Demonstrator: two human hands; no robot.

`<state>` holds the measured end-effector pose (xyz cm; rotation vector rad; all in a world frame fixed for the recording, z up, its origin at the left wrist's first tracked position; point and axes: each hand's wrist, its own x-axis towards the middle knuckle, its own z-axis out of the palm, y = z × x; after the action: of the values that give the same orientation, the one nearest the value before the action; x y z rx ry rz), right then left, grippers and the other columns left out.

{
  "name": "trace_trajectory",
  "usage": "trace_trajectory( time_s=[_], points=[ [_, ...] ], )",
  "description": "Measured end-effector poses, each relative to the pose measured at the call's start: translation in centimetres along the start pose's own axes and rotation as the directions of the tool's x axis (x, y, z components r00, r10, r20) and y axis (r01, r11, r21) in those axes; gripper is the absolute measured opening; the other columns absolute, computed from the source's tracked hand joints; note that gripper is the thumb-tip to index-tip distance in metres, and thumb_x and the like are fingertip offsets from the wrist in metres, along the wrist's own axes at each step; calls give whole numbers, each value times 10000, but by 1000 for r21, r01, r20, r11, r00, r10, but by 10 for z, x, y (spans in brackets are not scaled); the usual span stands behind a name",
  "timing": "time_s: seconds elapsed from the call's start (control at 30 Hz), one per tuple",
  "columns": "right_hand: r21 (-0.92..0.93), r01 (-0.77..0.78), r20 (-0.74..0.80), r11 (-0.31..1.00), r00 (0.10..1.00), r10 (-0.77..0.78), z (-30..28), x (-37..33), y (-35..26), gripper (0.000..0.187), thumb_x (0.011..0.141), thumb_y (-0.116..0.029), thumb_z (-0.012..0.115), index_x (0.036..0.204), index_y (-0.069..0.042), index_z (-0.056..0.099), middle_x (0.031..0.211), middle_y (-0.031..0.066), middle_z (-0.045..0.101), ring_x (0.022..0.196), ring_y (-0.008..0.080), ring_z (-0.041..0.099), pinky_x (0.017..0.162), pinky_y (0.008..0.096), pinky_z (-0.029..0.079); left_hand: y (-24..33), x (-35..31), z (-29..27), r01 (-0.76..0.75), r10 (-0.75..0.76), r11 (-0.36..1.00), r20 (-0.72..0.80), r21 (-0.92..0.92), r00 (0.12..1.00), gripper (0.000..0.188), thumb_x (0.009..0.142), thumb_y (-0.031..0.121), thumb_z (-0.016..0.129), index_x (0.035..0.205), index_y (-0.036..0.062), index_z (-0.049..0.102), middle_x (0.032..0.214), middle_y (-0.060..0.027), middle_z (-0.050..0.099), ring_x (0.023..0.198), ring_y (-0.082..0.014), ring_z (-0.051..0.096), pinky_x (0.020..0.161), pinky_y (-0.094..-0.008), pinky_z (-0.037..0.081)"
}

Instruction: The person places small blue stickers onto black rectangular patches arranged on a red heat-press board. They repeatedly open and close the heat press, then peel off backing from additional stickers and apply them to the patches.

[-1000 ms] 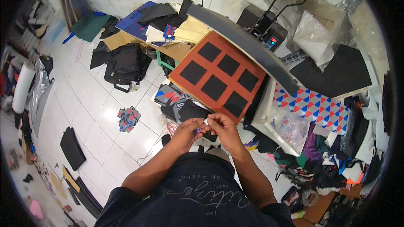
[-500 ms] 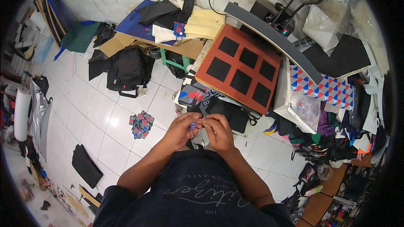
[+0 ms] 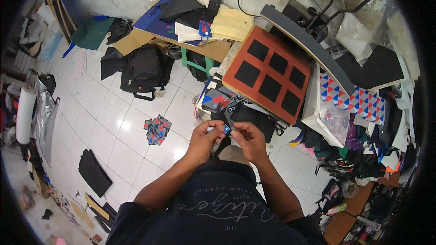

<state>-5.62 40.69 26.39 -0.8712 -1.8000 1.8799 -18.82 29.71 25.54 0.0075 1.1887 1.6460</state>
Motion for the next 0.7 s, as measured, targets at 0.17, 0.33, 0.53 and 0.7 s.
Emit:
trace_trajectory(
  time_s=[0.17,0.33,0.53,0.7],
  points=[
    [-61,-109,122,992,986,115,-11,24,7,175,868,-132,666,996,-18,630,883,40,648,782,78,587,682,234,467,-2,13,11,-5,7,999,39,-51,999,185,873,103,653,1035,17,629,827,-25,639,705,-69,577,605,-165,442],
    [1,-62,102,998,993,62,-23,41,7,146,894,-122,628,978,-3,623,844,52,650,769,95,599,683,254,485,0,28,26,-1,1,996,7,90,1000,165,883,103,640,1020,14,622,811,-35,634,692,-91,580,600,-205,434],
    [-120,3,46,993,999,3,-44,60,12,179,887,-138,641,994,3,616,858,61,660,784,117,624,684,277,499,-16,52,35,50,-51,998,44,38,998,104,894,94,607,975,30,617,811,-26,627,693,-86,568,592,-201,417],
    [29,-60,68,998,996,58,-58,72,24,164,886,-127,639,987,1,621,868,54,655,789,106,615,701,267,492,-17,71,45,99,-101,995,82,26,991,111,909,94,565,995,28,587,871,-34,621,737,-103,569,615,-220,420]
  ],
)
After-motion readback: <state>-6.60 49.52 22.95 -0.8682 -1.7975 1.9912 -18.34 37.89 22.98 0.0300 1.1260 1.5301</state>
